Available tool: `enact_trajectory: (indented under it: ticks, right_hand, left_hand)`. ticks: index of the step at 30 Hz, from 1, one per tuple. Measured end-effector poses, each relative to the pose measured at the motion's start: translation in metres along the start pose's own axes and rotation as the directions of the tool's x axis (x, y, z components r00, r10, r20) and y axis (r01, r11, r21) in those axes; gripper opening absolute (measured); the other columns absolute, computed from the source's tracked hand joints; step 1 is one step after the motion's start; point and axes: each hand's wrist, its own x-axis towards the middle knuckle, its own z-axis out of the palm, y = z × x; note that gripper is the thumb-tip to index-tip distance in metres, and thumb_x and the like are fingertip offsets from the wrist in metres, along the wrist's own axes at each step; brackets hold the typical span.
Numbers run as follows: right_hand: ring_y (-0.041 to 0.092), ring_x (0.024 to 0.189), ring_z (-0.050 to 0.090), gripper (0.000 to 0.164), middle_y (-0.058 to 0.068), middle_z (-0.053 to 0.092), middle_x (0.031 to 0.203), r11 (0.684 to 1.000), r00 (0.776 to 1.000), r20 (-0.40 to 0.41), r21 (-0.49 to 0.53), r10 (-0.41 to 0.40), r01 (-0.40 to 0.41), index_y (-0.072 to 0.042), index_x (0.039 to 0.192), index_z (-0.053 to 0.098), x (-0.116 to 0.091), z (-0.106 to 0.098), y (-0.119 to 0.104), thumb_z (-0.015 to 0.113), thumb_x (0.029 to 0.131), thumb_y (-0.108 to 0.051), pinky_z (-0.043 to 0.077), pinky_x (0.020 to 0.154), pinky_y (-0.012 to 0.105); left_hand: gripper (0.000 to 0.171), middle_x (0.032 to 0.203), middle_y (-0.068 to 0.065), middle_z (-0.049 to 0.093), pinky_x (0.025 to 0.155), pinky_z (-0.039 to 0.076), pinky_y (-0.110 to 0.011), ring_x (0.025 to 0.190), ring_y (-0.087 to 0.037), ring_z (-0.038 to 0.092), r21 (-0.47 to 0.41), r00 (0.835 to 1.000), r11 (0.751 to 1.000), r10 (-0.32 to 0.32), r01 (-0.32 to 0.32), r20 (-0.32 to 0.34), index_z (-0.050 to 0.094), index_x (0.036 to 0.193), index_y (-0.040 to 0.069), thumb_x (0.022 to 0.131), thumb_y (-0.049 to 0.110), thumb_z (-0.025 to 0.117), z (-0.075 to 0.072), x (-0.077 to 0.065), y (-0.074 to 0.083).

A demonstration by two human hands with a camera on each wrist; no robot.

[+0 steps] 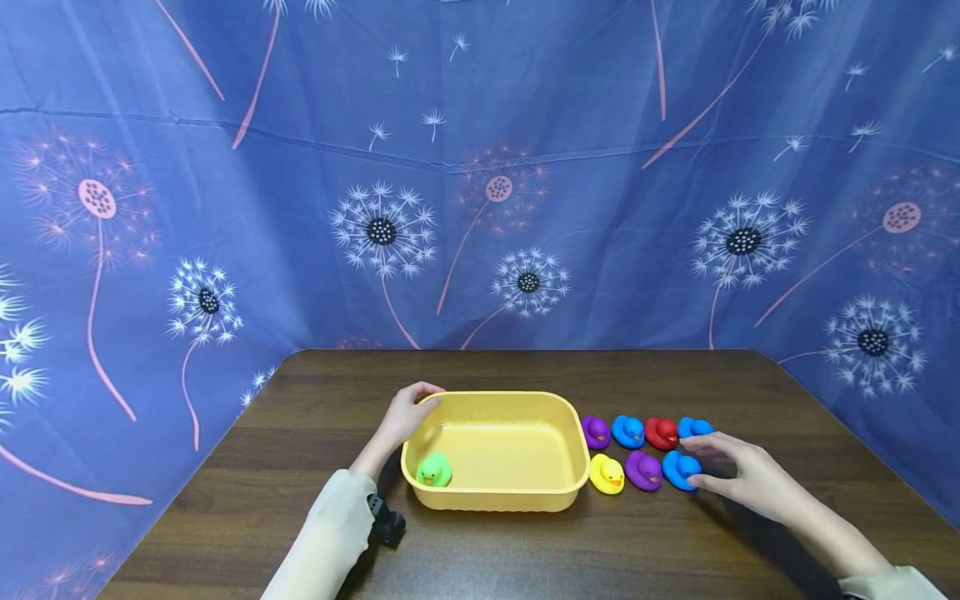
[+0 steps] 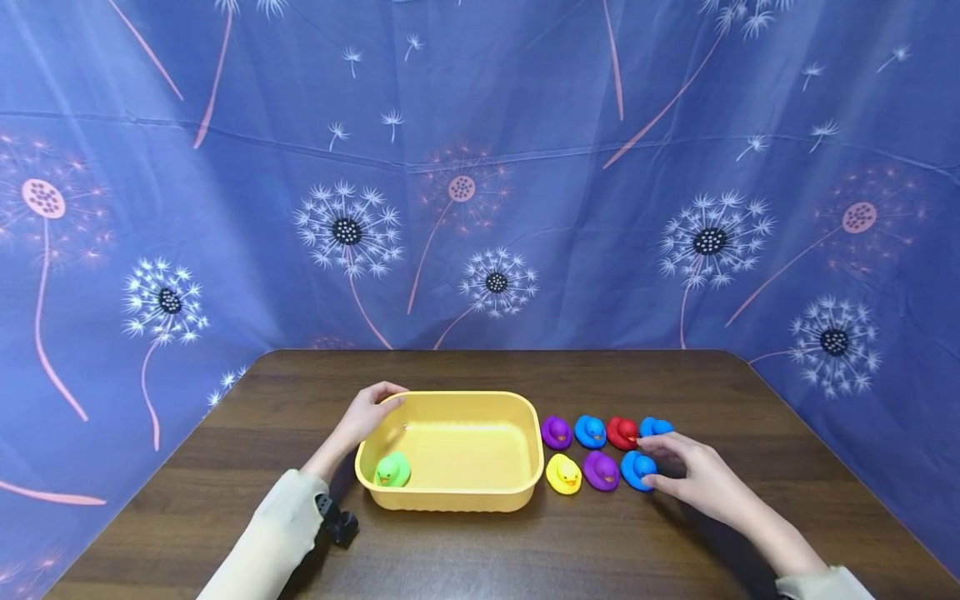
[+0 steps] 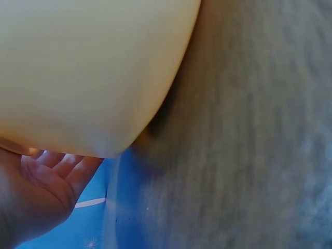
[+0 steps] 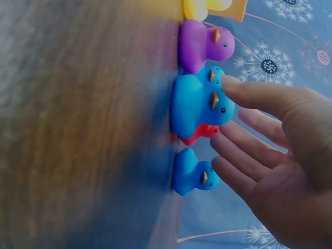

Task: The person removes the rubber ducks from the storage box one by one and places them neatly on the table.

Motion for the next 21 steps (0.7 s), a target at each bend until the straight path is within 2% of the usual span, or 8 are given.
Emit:
enact_trajectory:
  ticks: [6, 13, 18, 21]
  right_hand:
    - [-0.011, 0.095, 0.054, 0.043, 0.006, 0.067, 0.104, 0.997, 1.0, -0.014, -0.07, 0.02, -0.021, -0.007, 0.109, 0.065, 0.006, -0.003, -0.008, 0.081, 0.07, -0.019, 0.037, 0.078, 0.001]
    - [-0.001, 0.09, 0.06, 0.04, 0.0, 0.066, 0.103, 0.994, 0.998, -0.054, -0.109, -0.027, 0.021, -0.011, 0.108, 0.067, 0.017, 0.0, -0.02, 0.08, 0.072, -0.021, 0.041, 0.077, 0.006]
    - [-0.002, 0.092, 0.059, 0.038, -0.001, 0.068, 0.1, 0.994, 0.995, -0.074, -0.094, -0.064, 0.057, -0.013, 0.107, 0.067, 0.027, 0.006, -0.027, 0.08, 0.072, -0.019, 0.039, 0.079, 0.003]
    - [0.005, 0.089, 0.062, 0.039, -0.002, 0.068, 0.099, 0.994, 0.993, -0.086, -0.083, -0.084, 0.077, -0.012, 0.107, 0.067, 0.033, 0.01, -0.03, 0.081, 0.071, -0.019, 0.042, 0.078, 0.004]
  left_hand:
    - [0.014, 0.097, -0.008, 0.069, 0.075, 0.048, -0.029, 0.086, -0.016, 0.06, 0.006, 1.0, 1.0, 0.004, -0.004, -0.006, 0.067, 0.099, 0.005, 0.089, 0.011, 0.06, 0.0, 0.0, 0.0]
    - [0.014, 0.096, -0.008, 0.069, 0.074, 0.048, -0.028, 0.085, -0.015, 0.059, 0.007, 1.0, 1.0, 0.006, -0.006, -0.007, 0.067, 0.099, 0.005, 0.089, 0.011, 0.06, 0.001, -0.001, 0.0]
    - [0.014, 0.096, -0.009, 0.068, 0.073, 0.048, -0.028, 0.083, -0.014, 0.059, -0.005, 1.0, 1.0, 0.01, -0.01, -0.003, 0.067, 0.099, 0.004, 0.089, 0.01, 0.06, 0.0, -0.001, 0.001]
    - [0.014, 0.096, -0.009, 0.069, 0.073, 0.048, -0.027, 0.083, -0.013, 0.059, -0.009, 1.0, 1.0, 0.011, -0.011, -0.003, 0.067, 0.099, 0.004, 0.089, 0.01, 0.06, 0.0, -0.001, 0.001]
